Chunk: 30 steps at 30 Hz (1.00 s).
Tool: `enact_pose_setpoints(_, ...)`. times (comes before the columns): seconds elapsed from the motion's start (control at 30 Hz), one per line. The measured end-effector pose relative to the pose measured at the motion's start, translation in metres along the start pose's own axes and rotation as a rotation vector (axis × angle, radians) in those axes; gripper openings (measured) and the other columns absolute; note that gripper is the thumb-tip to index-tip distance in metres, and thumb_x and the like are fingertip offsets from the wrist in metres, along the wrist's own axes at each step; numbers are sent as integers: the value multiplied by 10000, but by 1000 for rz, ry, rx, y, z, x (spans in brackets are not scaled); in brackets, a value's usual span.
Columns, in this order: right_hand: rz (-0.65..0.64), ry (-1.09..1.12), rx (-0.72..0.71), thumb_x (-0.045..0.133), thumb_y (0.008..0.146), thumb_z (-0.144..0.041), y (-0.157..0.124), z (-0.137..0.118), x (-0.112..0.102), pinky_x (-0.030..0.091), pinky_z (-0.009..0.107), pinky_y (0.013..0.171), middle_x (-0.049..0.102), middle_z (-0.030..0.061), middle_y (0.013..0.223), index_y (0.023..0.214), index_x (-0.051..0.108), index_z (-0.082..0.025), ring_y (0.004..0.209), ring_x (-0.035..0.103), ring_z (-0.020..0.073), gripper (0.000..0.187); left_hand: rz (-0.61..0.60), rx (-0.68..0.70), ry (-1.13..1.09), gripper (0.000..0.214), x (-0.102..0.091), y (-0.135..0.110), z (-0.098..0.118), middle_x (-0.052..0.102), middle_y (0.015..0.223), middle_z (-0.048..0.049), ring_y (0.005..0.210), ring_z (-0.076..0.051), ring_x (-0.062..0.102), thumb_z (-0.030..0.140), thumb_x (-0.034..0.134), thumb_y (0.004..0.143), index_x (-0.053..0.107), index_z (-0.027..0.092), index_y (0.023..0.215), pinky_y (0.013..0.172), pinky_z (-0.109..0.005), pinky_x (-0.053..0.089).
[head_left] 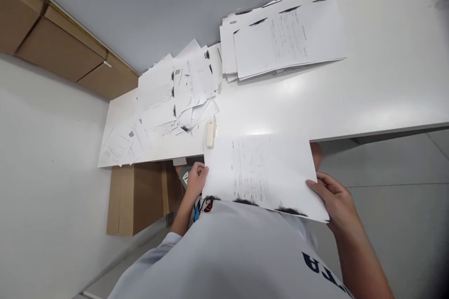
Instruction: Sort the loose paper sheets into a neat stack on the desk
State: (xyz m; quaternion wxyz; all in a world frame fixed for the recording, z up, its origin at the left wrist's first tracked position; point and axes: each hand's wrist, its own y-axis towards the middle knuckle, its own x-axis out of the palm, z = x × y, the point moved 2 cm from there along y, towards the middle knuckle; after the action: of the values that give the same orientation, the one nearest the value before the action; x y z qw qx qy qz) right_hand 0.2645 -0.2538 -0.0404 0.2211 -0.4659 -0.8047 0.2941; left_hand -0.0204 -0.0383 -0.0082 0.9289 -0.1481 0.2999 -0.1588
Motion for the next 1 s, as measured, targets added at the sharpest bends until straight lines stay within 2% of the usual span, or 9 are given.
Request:
enact_pose_setpoints(0.07, 6, 2, -4, 822, 446, -347, 1, -5, 2, 431, 220, 483, 693, 17, 742, 816, 700, -198, 587, 572, 138, 418, 171, 136, 147, 215, -9, 8, 12, 570, 730, 1, 681, -166, 543, 399, 623, 808, 595, 207, 900, 666, -277, 423)
enact_pose_setpoints(0.13, 8, -3, -5, 824, 441, -357, 4, -8, 4, 432, 226, 480, 698, 26, 755, 821, 700, -193, 586, 574, 144, 432, 265, 344, 225, 249, -11, 22, 35, 616, 937, -66, 865, -212, 593, 390, 587, 855, 595, 210, 1027, 802, -330, 462)
enact_pose_setpoints(0.2, -2, -15, -13, 827, 445, -372, 7, -9, 6, 437, 230, 476, 704, 34, 771, 835, 700, -190, 586, 581, 150, 449, 238, 585, 256, 318, -4, 44, 63, 590, 1177, -131, 1162, -273, 532, 391, 555, 888, 572, 202, 1144, 1007, -400, 409)
enact_pose_setpoints(0.27, -16, -17, -7, 834, 443, -386, 10, -8, 7, 449, 232, 474, 706, 33, 774, 850, 698, -191, 583, 589, 155, 471, 108, 755, 305, 379, 10, 68, 89, 529, 1347, -144, 1385, -295, 356, 388, 511, 919, 536, 198, 1246, 1159, -450, 259)
enact_pose_setpoints(0.3, -19, -15, 5, 841, 440, -391, 12, -8, 7, 455, 230, 475, 705, 29, 768, 857, 697, -192, 581, 592, 155, 484, 23, 789, 347, 389, 19, 80, 100, 500, 1403, -135, 1427, -291, 301, 380, 483, 934, 526, 200, 1276, 1187, -457, 213)
enact_pose_setpoints(0.4, -27, -25, 64, 865, 423, -398, 17, -6, 6, 472, 229, 474, 707, 21, 762, 889, 695, -202, 583, 604, 162, 533, -188, 767, 482, 388, 39, 103, 118, 523, 1409, -121, 1424, -287, 327, 360, 438, 950, 548, 194, 1282, 1196, -459, 229)
enact_pose_setpoints(0.5, -34, -30, 125, 886, 381, -401, 27, -8, 8, 489, 250, 466, 710, 23, 754, 912, 691, -218, 589, 626, 192, 595, -259, 714, 595, 415, 47, 107, 121, 528, 1415, -125, 1398, -293, 360, 339, 378, 967, 537, 171, 1311, 1166, -477, 296)
enact_pose_setpoints(0.7, -28, -62, 146, 876, 310, -409, 32, -26, 20, 463, 287, 412, 687, 19, 674, 858, 680, -246, 520, 599, 211, 604, -193, 722, 642, 403, 47, 96, 113, 551, 1386, -90, 1348, -274, 387, 280, 321, 985, 565, 173, 1287, 1135, -457, 351)
enact_pose_setpoints(1.0, -34, -152, 6, 847, 408, -471, 45, -33, 19, 482, 323, 431, 713, 45, 742, 853, 690, -272, 553, 622, 237, 512, -87, 765, 588, 409, 58, 97, 99, 601, 1267, -100, 1364, -298, 357, 139, 317, 939, 606, 196, 1222, 1137, -507, 354)
